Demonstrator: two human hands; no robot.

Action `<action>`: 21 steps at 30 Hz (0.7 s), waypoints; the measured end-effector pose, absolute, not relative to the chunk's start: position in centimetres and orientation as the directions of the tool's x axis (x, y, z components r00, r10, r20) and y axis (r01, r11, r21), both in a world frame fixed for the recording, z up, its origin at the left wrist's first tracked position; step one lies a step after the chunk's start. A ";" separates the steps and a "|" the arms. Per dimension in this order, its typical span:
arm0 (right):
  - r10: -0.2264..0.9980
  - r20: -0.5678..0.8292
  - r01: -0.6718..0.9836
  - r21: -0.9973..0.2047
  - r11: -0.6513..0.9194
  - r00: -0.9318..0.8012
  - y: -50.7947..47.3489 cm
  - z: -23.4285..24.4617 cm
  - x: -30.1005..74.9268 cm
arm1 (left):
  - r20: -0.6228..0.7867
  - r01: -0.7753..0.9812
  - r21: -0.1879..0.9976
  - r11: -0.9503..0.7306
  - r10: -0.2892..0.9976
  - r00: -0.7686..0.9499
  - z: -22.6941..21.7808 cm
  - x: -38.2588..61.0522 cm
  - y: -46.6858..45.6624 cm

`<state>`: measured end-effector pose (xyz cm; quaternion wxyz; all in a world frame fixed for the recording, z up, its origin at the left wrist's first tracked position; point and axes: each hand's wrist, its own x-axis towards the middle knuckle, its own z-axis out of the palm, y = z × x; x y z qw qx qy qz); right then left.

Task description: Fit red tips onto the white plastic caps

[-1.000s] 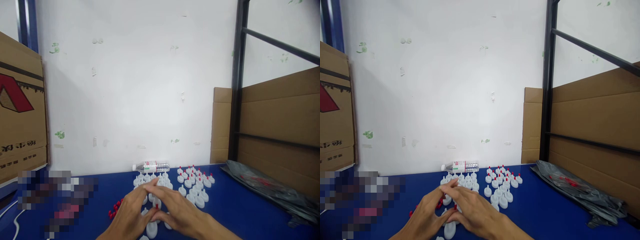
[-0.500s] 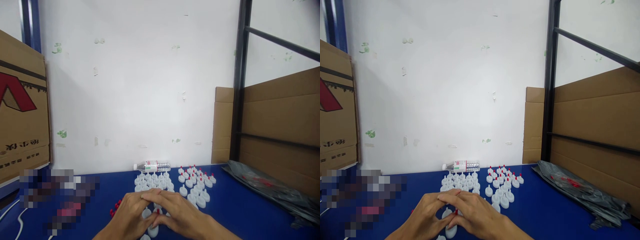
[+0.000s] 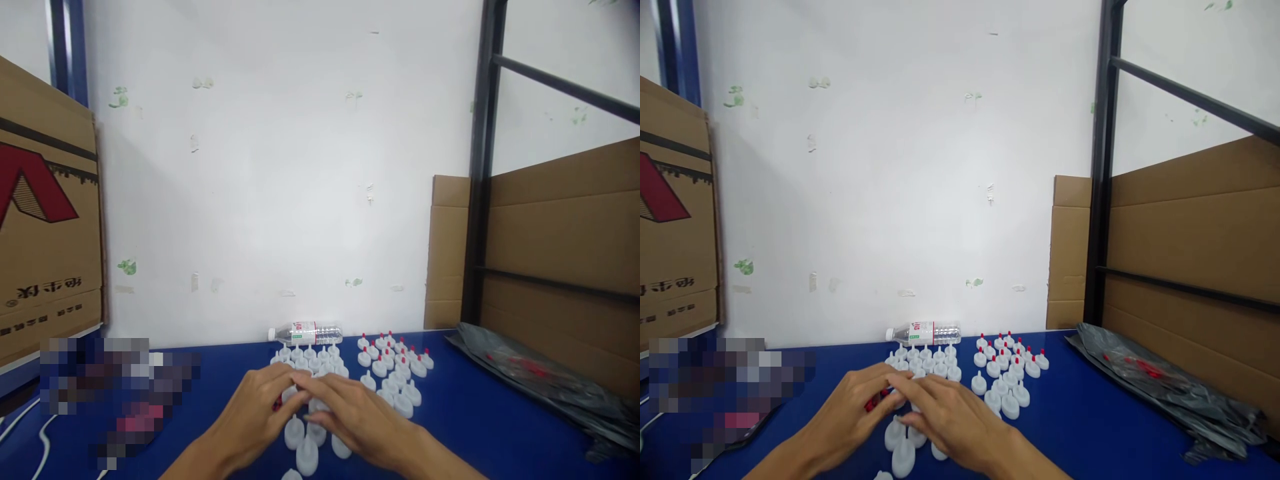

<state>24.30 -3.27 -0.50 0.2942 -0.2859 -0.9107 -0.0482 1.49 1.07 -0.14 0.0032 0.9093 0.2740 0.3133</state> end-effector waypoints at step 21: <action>0.663 0.672 0.714 -0.282 0.641 -0.330 1.5 1.4 32.3 | -0.219 0.793 0.549 -0.264 0.870 0.441 1.9 -8.2 7.3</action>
